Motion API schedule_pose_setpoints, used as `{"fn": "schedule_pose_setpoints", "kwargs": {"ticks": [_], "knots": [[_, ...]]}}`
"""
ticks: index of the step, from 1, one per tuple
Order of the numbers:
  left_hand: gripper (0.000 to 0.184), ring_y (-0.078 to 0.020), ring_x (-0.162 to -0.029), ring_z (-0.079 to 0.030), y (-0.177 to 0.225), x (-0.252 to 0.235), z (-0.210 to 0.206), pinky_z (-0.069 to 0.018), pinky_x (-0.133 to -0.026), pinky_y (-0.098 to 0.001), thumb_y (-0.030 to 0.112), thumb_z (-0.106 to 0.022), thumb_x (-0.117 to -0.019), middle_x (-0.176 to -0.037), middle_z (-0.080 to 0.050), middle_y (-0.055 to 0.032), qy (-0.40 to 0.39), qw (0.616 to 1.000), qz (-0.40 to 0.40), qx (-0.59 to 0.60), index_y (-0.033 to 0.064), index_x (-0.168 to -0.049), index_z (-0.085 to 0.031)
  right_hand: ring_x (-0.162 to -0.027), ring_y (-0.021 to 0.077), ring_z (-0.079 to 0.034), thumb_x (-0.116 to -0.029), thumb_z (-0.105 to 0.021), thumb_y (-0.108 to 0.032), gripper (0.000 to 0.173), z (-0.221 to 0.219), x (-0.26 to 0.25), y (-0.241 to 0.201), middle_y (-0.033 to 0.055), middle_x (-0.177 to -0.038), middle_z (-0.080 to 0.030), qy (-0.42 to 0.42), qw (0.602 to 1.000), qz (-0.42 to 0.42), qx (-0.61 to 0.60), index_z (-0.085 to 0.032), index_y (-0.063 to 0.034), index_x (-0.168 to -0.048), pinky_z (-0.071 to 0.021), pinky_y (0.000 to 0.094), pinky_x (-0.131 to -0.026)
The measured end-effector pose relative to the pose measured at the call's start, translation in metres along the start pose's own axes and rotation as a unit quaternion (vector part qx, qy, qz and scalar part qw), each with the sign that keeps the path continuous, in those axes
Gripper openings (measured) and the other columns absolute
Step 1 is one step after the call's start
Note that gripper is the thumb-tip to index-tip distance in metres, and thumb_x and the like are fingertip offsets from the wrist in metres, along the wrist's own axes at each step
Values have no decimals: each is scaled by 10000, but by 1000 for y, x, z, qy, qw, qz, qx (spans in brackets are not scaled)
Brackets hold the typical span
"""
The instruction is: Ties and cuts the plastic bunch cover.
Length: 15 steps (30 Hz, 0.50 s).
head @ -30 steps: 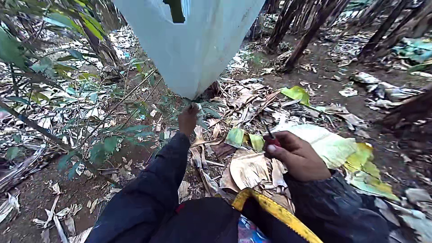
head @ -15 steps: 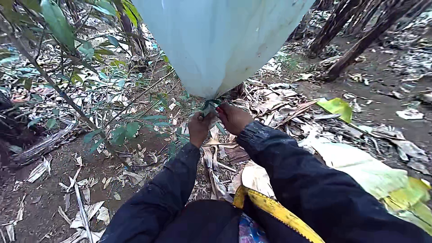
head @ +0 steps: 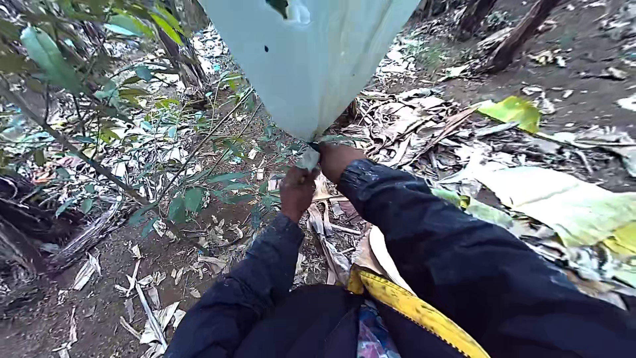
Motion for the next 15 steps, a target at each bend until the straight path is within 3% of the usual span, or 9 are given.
{"fn": "schedule_pose_setpoints", "kwargs": {"ticks": [2,5,7,11,13,15], "knots": [[304,-262,-878,-693,-44,8,16,-588,-805,-477,306,-630,-1036,-1028,-695,-163,31,995,79,61,16,-1122,-661,-1078,528,-653,-1097,-447,-311,386,-6,7,22,298,-1154,-676,7,999,37,-12,-589,-33,-1324,-482,752,-862],[234,-173,-789,-664,-86,19,51,-593,-735,-419,299,-620,-1033,-950,-675,-79,120,978,97,141,67,-1046,-651,-1032,482,-680,-1096,-461,-312,359,-22,39,38,250,-1141,-692,16,997,73,-30,-618,-62,-1301,-509,728,-827],[186,-171,-783,-660,-76,42,50,-593,-727,-406,234,-644,-1015,-936,-676,-76,128,983,57,122,55,-972,-667,-1048,480,-680,-1098,-455,-308,377,-33,45,38,249,-1185,-682,14,997,67,-33,-589,-63,-1350,-514,721,-834],[185,-192,-895,-684,-28,99,-7,-599,-822,-384,131,-756,-903,-919,-695,-118,30,989,-35,138,10,-788,-678,-1054,511,-666,-1094,-443,-319,391,-37,33,18,281,-1153,-681,-11,998,47,-36,-588,-39,-1325,-492,741,-837],[203,-176,-925,-682,-22,121,-24,-589,-852,-352,137,-793,-879,-917,-697,-113,-1,984,-32,177,14,-773,-671,-1071,511,-662,-1094,-454,-335,399,-38,29,13,284,-1147,-683,-28,997,40,-58,-581,-48,-1341,-483,742,-858],[210,-174,-944,-669,-34,137,-28,-585,-863,-356,131,-818,-863,-941,-680,-107,-19,978,6,208,16,-807,-651,-969,469,-686,-1080,-507,-323,384,-44,30,22,266,-1043,-693,-2,987,86,-136,-596,-16,-1292,-510,705,-830]]}}
Point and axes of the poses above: each hand's wrist, its own x-axis away from the middle knuckle, its own z-axis out of the back of the hand, y = z × x, the point moved 8 cm from there along -x, towards the middle knuckle
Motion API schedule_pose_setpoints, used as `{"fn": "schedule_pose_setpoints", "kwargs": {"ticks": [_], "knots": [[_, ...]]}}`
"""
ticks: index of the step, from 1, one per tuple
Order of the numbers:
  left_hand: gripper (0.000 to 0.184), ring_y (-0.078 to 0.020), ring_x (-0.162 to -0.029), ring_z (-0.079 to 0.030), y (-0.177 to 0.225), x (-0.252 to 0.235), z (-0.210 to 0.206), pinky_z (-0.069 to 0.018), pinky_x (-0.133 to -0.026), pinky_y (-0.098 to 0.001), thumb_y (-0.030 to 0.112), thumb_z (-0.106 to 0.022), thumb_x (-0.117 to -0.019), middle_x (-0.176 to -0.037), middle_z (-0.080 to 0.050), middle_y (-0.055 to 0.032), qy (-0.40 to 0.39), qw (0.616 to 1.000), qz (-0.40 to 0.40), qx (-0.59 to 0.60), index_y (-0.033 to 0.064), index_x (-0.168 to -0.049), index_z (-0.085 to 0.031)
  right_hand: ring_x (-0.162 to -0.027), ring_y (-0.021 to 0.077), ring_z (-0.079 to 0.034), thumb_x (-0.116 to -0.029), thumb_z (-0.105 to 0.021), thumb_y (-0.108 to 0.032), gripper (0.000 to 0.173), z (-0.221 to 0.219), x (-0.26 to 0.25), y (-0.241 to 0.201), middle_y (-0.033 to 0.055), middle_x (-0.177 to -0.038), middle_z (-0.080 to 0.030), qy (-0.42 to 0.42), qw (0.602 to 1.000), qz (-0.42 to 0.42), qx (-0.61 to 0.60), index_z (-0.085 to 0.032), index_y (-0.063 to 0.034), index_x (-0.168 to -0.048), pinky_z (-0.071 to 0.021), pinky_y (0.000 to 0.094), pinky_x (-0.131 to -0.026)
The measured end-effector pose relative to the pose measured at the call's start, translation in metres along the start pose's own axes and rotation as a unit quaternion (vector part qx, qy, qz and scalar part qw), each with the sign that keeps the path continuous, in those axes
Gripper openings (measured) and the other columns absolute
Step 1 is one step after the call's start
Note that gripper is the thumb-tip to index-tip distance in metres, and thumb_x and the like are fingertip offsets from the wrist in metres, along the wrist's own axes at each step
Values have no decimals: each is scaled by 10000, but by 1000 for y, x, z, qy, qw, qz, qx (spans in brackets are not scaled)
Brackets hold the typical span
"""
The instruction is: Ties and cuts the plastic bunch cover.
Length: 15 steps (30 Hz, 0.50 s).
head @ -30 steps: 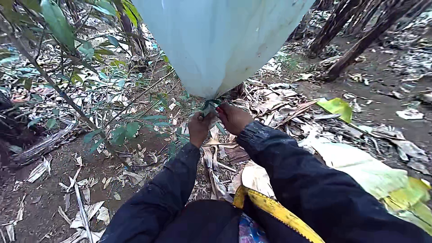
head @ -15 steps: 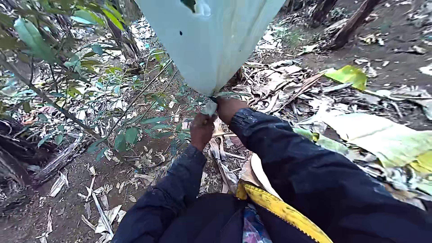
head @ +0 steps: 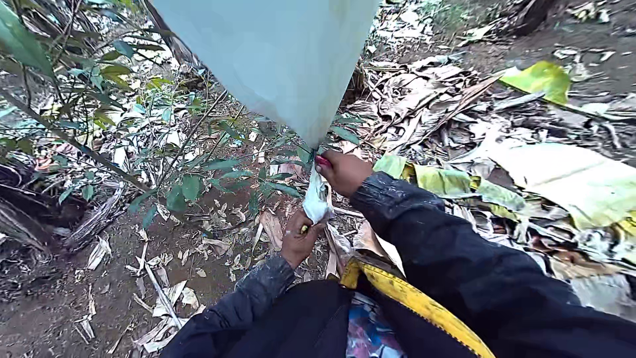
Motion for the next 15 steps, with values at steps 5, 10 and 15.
{"fn": "schedule_pose_setpoints", "kwargs": {"ticks": [5,10,15], "knots": [[248,-113,-833,-668,-33,31,11,-603,-791,-316,141,-840,-852,-941,-676,-71,-43,990,136,-2,6,-925,-645,-680,247,-644,-942,-710,-229,435,-33,21,34,154,-900,-651,-2,954,17,-299,-529,17,-1252,-577,474,-645],[463,-298,-1003,-693,-84,64,7,-535,-968,-523,367,-758,-929,-1087,-716,-191,-374,847,308,-217,-17,-1177,-680,-707,135,-636,-832,-764,-54,411,-28,41,41,70,-842,-644,48,940,53,-334,-583,29,-1191,-583,363,-696],[465,-338,-1019,-694,-67,28,38,-550,-940,-578,357,-698,-979,-1212,-693,-197,-242,887,300,-254,30,-1307,-661,-780,119,-634,-836,-795,-68,427,-15,57,58,66,-891,-656,66,956,67,-279,-588,7,-1201,-567,357,-768]]}}
Point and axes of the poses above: each hand's wrist, its own x-axis away from the middle knuckle, its own z-axis out of the back of the hand, y = z × x, the point moved 8 cm from there along -x, towards the middle knuckle
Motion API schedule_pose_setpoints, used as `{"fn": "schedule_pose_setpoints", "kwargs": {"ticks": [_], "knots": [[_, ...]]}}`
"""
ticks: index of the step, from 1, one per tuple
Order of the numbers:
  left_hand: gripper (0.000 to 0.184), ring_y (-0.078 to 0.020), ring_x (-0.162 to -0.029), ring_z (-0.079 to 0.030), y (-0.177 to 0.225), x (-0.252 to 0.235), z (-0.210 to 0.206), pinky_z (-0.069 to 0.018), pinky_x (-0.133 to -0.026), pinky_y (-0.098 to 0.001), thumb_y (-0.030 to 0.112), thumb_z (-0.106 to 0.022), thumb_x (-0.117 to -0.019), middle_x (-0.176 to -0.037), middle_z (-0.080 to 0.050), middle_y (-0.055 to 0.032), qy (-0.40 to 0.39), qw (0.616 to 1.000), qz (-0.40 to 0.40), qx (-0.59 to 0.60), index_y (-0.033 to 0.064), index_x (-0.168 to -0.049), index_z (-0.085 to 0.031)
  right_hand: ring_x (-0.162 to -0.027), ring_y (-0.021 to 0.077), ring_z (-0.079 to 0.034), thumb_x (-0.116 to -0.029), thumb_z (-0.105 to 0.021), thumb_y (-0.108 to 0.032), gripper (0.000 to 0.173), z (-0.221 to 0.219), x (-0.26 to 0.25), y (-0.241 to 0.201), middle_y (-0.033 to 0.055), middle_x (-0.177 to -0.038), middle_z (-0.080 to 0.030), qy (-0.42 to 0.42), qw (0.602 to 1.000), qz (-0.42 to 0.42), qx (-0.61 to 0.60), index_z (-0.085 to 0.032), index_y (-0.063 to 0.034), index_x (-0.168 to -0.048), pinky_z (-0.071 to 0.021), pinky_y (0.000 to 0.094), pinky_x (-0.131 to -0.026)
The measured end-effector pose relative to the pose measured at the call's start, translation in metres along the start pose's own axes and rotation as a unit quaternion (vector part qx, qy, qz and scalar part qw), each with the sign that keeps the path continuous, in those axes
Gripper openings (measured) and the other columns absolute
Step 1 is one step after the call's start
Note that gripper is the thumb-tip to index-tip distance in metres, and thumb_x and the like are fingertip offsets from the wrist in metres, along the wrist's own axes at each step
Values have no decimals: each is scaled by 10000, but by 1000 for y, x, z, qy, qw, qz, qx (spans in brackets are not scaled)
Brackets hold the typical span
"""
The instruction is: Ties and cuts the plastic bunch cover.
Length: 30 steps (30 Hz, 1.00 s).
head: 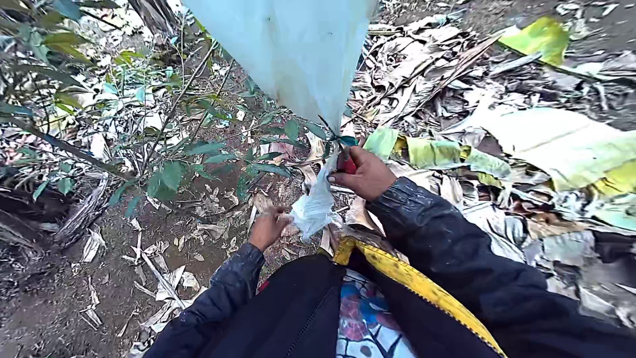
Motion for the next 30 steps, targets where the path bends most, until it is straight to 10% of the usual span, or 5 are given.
{"fn": "schedule_pose_setpoints", "kwargs": {"ticks": [3,7,16,24,30], "knots": [[361,-220,-924,-683,56,1,28,-588,-796,-466,333,-597,-1043,-1210,-678,-123,129,982,-83,110,60,-1274,-643,-730,124,-620,-823,-813,-100,396,0,2,3,61,-852,-643,16,1000,-2,5,-592,-4,-1137,-562,367,-722],[368,-240,-964,-712,116,-12,5,-591,-891,-486,302,-719,-974,-1164,-712,-145,79,974,-201,67,18,-1207,-690,-703,134,-582,-793,-858,-159,417,-4,3,0,61,-835,-615,29,999,-13,16,-589,-24,-1083,-532,375,-682],[193,-87,-466,-505,67,9,30,-490,-452,-254,319,-586,-1044,-682,-575,-1,13,930,-83,359,183,-1179,-593,-927,455,-678,-902,-749,-182,371,62,16,2,264,-1035,-681,104,963,-31,246,-619,36,-1172,-519,686,-812],[543,-135,-881,-701,64,40,33,-616,-792,-389,373,-800,-865,-1104,-723,-54,-3,977,-97,188,107,-1315,-656,-1063,334,-636,-913,-735,-239,330,20,61,28,245,-1131,-646,91,981,135,107,-631,55,-1024,-535,480,-938],[155,-110,-724,-705,32,76,47,-614,-715,-384,217,-717,-979,-856,-753,-31,6,994,-68,84,98,-1071,-752,-1026,195,-650,-994,-638,-318,310,-27,116,34,141,-1076,-656,72,983,166,17,-608,-14,-943,-556,370,-916]]}}
Point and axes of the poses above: each hand's wrist, its own x-axis away from the middle knuckle, its own z-axis out of the back of the hand, y = z × x, the point moved 8 cm from there along -x, towards the middle knuckle
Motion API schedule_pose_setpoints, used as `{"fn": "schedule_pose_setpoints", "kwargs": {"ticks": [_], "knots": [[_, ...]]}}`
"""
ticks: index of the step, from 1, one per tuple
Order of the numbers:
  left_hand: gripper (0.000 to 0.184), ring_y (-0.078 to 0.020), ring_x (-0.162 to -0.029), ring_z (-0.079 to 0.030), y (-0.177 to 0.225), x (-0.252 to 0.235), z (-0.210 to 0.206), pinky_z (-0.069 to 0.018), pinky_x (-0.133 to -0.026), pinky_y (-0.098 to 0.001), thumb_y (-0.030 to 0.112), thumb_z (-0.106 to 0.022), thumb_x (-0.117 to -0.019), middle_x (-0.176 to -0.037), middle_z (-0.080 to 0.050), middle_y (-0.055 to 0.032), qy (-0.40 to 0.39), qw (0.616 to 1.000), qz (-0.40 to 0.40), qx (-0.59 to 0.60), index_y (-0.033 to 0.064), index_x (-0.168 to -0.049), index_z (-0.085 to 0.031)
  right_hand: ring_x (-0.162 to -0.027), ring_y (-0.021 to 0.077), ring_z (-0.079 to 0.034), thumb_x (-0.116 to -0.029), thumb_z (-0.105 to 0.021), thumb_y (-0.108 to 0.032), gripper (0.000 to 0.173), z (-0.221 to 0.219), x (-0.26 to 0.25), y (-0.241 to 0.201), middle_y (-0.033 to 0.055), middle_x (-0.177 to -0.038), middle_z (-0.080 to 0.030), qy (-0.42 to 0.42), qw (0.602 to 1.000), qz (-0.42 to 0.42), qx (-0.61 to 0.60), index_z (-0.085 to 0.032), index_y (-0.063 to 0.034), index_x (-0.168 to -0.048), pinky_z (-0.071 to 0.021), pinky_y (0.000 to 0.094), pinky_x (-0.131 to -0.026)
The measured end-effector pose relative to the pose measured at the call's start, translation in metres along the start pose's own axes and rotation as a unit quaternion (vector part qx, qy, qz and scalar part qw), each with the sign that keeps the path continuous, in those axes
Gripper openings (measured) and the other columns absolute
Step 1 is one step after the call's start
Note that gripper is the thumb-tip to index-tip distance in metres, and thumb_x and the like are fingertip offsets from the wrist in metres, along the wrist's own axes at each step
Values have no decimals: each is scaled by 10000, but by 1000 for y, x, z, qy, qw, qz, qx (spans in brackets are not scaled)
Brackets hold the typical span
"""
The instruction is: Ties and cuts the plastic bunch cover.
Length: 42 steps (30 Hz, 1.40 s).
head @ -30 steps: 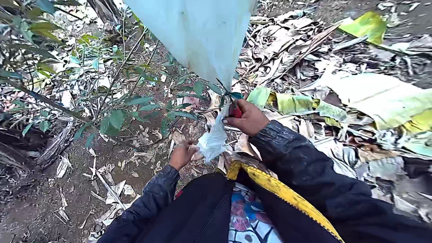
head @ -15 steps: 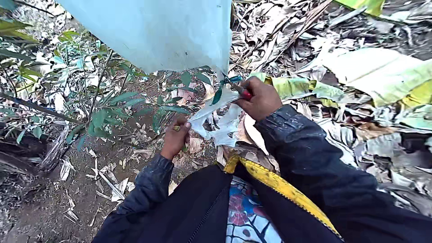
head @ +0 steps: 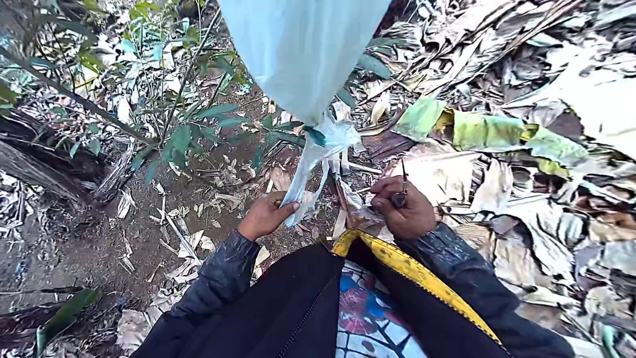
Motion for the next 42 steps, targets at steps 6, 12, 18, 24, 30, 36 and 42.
{"fn": "schedule_pose_setpoints", "kwargs": {"ticks": [6,12,18,24,30,36,42], "knots": [[205,-156,-846,-717,3,45,23,-598,-809,-469,271,-640,-1024,-919,-752,-39,71,985,-71,-138,110,-1005,-767,-733,201,-681,-966,-615,-308,259,-94,-29,-86,61,-848,-701,-198,976,-33,89,-725,-78,-1012,-588,481,-660],[208,-208,-914,-729,18,120,84,-599,-860,-473,169,-627,-1016,-1035,-756,-111,207,961,-131,-129,54,-1134,-755,-873,443,-685,-984,-600,-186,217,-169,-36,-93,236,-904,-697,-283,914,-208,203,-694,-17,-1084,-512,695,-761],[228,-198,-859,-713,-91,220,158,-591,-788,-508,199,-585,-1023,-1020,-749,-78,318,943,-48,-89,117,-1169,-738,-901,309,-704,-989,-610,-186,262,-165,129,-66,189,-1041,-721,-139,934,-310,106,-716,-19,-1160,-559,566,-857],[195,-191,-821,-702,-147,265,107,-580,-778,-505,177,-656,-974,-977,-751,-62,184,982,26,-25,128,-1131,-761,-960,192,-697,-943,-652,-129,318,-217,150,-148,125,-1177,-709,-41,967,-250,2,-687,-44,-1247,-585,433,-871],[259,-222,-1054,-722,-96,302,111,-555,-976,-504,209,-638,-969,-1109,-765,-92,157,983,-38,-87,107,-1169,-766,-1090,176,-669,-955,-614,-248,532,-348,130,-204,113,-1239,-691,-207,943,-240,-104,-540,-17,-1429,-546,413,-964],[239,-228,-1098,-710,-117,349,155,-539,-1004,-485,182,-627,-981,-1131,-758,-100,141,973,-103,-152,95,-1158,-762,-476,78,-556,-880,-742,-310,166,-358,146,-229,-72,-568,-561,-137,820,-320,-455,-694,-166,-947,-575,315,-549],[234,-285,-1100,-712,-189,406,207,-533,-1003,-543,206,-629,-996,-1126,-758,-129,166,963,-43,-206,74,-1126,-772,-454,5,-512,-928,-622,-234,120,-298,123,-244,-125,-561,-573,-126,888,-237,-373,-682,-298,-845,-475,214,-455]]}}
Point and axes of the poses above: each hand's wrist, its own x-axis away from the middle knuckle, its own z-axis out of the back of the hand, y = z × x, the point moved 8 cm from there along -x, towards the middle knuckle
